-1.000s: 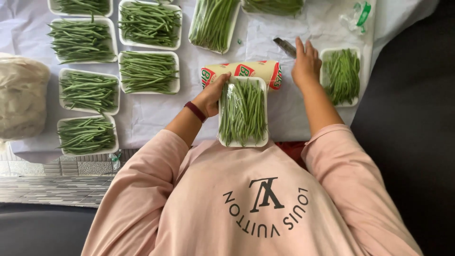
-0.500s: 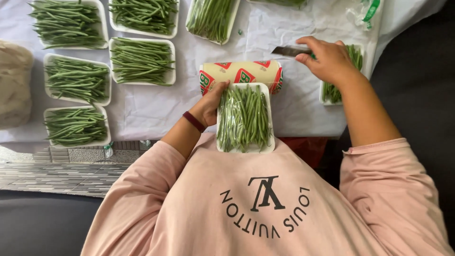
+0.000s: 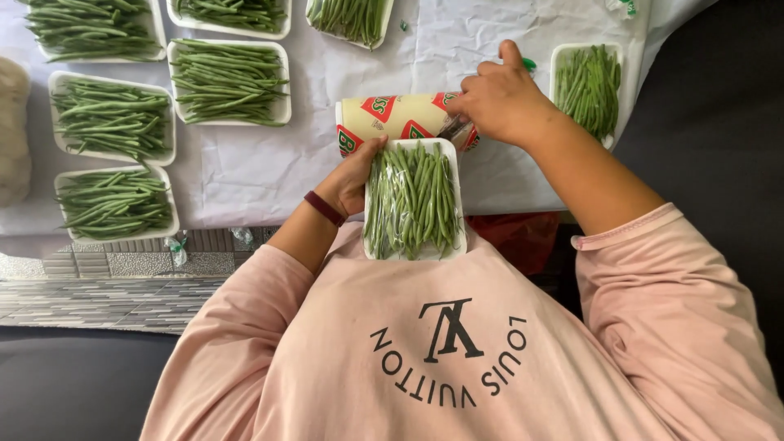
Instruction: Wrapping trays of green beans with plastic film and cutting it to size.
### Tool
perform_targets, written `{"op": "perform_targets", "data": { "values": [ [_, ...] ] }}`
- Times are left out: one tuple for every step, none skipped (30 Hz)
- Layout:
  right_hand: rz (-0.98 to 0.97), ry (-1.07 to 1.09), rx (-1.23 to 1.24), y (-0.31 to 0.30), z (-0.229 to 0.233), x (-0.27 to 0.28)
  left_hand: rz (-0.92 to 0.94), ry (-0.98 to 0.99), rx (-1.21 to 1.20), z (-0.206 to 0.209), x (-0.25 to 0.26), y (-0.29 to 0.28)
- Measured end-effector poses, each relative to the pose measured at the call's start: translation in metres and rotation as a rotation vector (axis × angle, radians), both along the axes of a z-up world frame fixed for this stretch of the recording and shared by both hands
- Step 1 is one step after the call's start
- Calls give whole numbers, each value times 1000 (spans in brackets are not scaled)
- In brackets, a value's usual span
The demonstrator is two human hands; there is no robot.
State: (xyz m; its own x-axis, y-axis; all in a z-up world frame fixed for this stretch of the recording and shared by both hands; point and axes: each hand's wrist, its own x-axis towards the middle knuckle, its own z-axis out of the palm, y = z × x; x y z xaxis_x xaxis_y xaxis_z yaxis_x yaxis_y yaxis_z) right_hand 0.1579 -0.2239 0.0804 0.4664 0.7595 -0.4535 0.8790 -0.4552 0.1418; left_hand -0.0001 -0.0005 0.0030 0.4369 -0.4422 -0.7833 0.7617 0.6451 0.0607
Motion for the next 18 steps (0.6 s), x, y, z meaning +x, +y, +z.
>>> {"op": "perform_targets", "data": {
  "values": [
    [22, 30, -50, 6, 4, -3, -4, 13, 4, -2, 1, 1],
    [27, 32, -51, 3, 6, -5, 1, 15, 3, 1, 0, 1],
    [28, 37, -95, 2, 9, -5, 11, -18, 21, 4, 1, 3],
    [29, 42, -138, 1, 11, -5, 22, -51, 39, 8, 2, 5],
    [39, 42, -138, 1, 27, -7, 32, -50, 40, 8, 3, 6],
    [-8, 85, -247, 2, 43, -9, 22, -55, 40, 8, 5, 7],
    [-54, 124, -356, 3, 60, -10, 15, -62, 39, 8, 6, 8],
    [-43, 120, -357, -7, 61, -10, 27, -63, 40, 9, 8, 9],
    [-57, 109, -376, -17, 63, -10, 29, -49, 49, 9, 9, 10],
    [-72, 97, -395, -28, 65, -10, 31, -36, 58, 10, 11, 11],
    [-62, 92, -396, -43, 61, -11, 41, -39, 58, 8, 12, 13],
    [-17, 9, -450, -58, 57, -12, 41, -53, 35, 6, 13, 14],
    [28, -72, -504, -73, 52, -13, 40, -64, 12, 5, 12, 16],
    [37, -75, -504, -77, 54, -9, 50, -64, 13, 4, 14, 19],
    [-161, -12, -519, -82, 57, -6, 26, -37, -15, 3, 15, 21],
    [-359, 48, -528, -88, 59, -2, 2, -11, -43, 3, 18, 23],
    [-351, 44, -528, -88, 51, 4, 11, -12, -43, 2, 21, 24],
    [-565, 76, -324, -89, 43, 9, 7, -17, -72, 1, 23, 24]
  ]
}}
